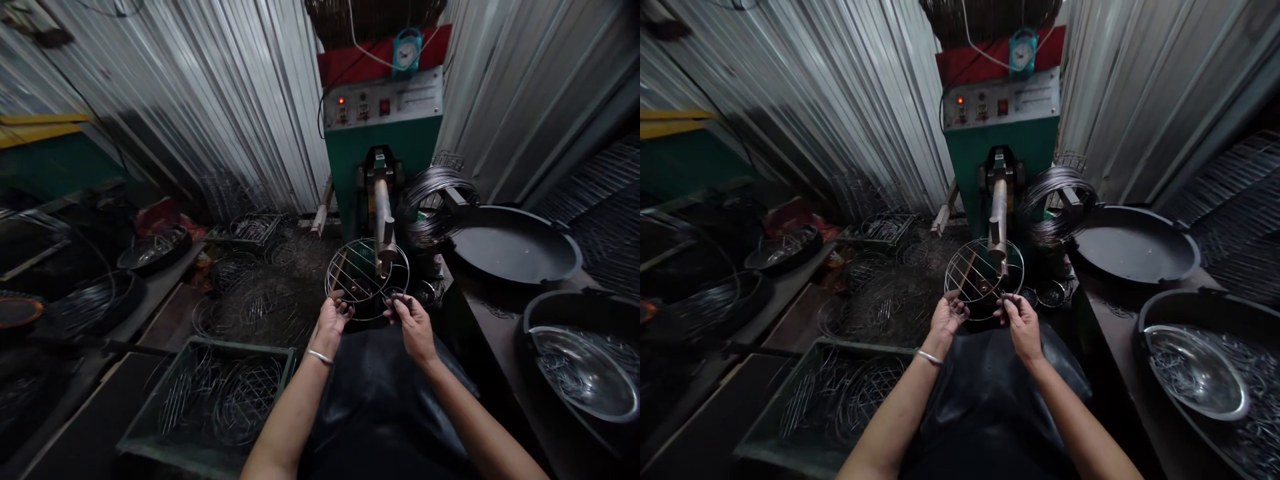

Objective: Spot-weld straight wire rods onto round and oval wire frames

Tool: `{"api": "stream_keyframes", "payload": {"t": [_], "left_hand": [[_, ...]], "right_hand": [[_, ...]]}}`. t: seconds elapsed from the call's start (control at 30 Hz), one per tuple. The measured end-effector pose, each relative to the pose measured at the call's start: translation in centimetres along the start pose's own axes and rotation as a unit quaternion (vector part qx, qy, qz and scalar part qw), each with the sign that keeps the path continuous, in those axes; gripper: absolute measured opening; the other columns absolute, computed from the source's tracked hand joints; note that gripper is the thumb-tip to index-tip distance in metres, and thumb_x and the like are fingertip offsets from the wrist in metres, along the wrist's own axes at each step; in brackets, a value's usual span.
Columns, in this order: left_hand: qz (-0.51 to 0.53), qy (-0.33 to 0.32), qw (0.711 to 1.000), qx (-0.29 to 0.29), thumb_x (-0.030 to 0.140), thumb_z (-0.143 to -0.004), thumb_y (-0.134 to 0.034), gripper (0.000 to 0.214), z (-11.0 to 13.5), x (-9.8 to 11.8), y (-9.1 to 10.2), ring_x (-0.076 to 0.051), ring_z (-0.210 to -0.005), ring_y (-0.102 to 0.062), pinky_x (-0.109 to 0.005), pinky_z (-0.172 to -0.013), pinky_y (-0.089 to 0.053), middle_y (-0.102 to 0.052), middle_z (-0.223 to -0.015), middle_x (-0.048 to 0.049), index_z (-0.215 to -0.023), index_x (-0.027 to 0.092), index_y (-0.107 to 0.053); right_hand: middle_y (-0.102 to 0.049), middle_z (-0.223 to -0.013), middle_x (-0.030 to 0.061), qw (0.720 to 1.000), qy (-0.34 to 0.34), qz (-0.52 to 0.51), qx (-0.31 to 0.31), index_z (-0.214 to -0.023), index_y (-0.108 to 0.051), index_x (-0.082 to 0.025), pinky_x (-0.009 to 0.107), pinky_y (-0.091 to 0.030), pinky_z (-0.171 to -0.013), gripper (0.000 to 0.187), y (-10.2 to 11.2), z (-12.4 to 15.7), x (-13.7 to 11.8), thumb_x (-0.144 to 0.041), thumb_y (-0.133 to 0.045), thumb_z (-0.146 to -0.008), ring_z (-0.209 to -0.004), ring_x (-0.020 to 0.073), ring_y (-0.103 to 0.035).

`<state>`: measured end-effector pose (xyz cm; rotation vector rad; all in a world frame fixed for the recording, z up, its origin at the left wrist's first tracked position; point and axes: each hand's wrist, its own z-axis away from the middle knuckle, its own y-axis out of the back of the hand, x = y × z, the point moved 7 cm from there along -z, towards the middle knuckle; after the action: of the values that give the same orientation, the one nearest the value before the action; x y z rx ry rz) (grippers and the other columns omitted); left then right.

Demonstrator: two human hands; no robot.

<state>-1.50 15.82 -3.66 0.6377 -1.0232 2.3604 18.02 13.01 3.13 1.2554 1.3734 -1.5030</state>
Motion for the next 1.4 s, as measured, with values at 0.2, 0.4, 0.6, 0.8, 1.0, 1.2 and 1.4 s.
{"api": "stream_keyframes", "payload": {"t": [0.2, 0.4, 0.6, 0.8, 1.0, 1.2, 1.4], "left_hand": [[0.006, -0.065, 0.998, -0.024, 0.013, -0.049, -0.07, 0.031, -0.8, 0.2, 1.4, -0.002, -0.044, -0.04, -0.016, -0.041, -0.026, -0.043, -0.058, 0.009, -0.072, 0.017, -0.049], [0.01, -0.11, 0.994, -0.011, 0.017, -0.049, -0.071, 0.041, 0.6, -0.5, 0.4, -0.002, -0.046, -0.039, -0.016, -0.042, -0.024, -0.05, -0.065, 0.0081, -0.08, 0.02, -0.044], [-0.016, -0.115, 0.993, 0.006, 0.019, -0.048, -0.074, 0.046, 1.4, -0.6, -2.7, -0.001, -0.043, -0.036, -0.016, -0.042, -0.019, -0.046, -0.062, 0.0093, -0.081, 0.02, -0.042], [-0.003, -0.113, 0.994, 0.009, 0.017, -0.052, -0.068, 0.041, 1.4, -0.3, -3.3, -0.001, -0.042, -0.035, -0.016, -0.042, -0.019, -0.053, -0.066, 0.0065, -0.082, 0.02, -0.041], [-0.003, -0.127, 0.992, 0.003, 0.012, -0.057, -0.061, 0.041, 1.4, 0.4, -3.5, -0.004, -0.044, -0.038, -0.014, -0.04, -0.022, -0.061, -0.077, 0.0017, -0.089, 0.023, -0.037], [-0.009, -0.126, 0.992, 0.022, 0.011, -0.053, -0.068, 0.049, 1.1, 0.8, -3.8, -0.004, -0.046, -0.039, -0.014, -0.04, -0.021, -0.053, -0.067, 0.0067, -0.089, 0.024, -0.036], [-0.001, -0.112, 0.994, 0.012, 0.012, -0.051, -0.07, 0.048, 0.8, 0.5, -4.2, -0.003, -0.043, -0.035, -0.016, -0.04, -0.019, -0.053, -0.066, 0.0079, -0.082, 0.023, -0.034]], "right_hand": [[-0.066, -0.087, 0.0039, 1.0, 0.017, -0.015, 0.007, -0.088, -0.06, -0.019, 0.024, -0.048, -0.055, 0.024, 0.9, 0.9, -1.8, -0.04, -0.064, -0.078, -0.065, 0.0132, -0.063], [-0.066, -0.08, 0.003, 0.998, -0.022, -0.036, 0.04, -0.089, -0.06, -0.018, 0.023, -0.048, -0.053, 0.028, 2.8, 1.3, -0.8, -0.043, -0.065, -0.076, -0.064, 0.0134, -0.063], [-0.066, -0.086, 0.005, 0.999, -0.004, 0.028, 0.021, -0.087, -0.059, -0.017, 0.024, -0.048, -0.054, 0.031, 2.0, -0.7, 0.8, -0.046, -0.063, -0.075, -0.068, 0.015, -0.064], [-0.067, -0.078, 0.0067, 0.993, 0.001, 0.119, -0.001, -0.084, -0.061, -0.017, 0.023, -0.043, -0.043, 0.037, 0.8, -2.3, 2.1, -0.052, -0.061, -0.072, -0.057, 0.0154, -0.061], [-0.068, -0.078, 0.0075, 0.989, -0.016, 0.148, -0.01, -0.082, -0.061, -0.017, 0.023, -0.041, -0.038, 0.037, 0.5, -2.9, 2.9, -0.053, -0.06, -0.071, -0.055, 0.017, -0.062], [-0.066, -0.073, 0.0056, 0.989, -0.01, 0.145, -0.003, -0.083, -0.061, -0.017, 0.023, -0.044, -0.041, 0.037, 0.1, -3.4, 2.4, -0.052, -0.059, -0.073, -0.057, 0.017, -0.063], [-0.068, -0.075, 0.006, 0.99, -0.006, 0.142, 0.007, -0.084, -0.061, -0.018, 0.024, -0.043, -0.041, 0.038, 0.1, -3.4, 2.3, -0.054, -0.059, -0.073, -0.057, 0.0171, -0.063]]}}
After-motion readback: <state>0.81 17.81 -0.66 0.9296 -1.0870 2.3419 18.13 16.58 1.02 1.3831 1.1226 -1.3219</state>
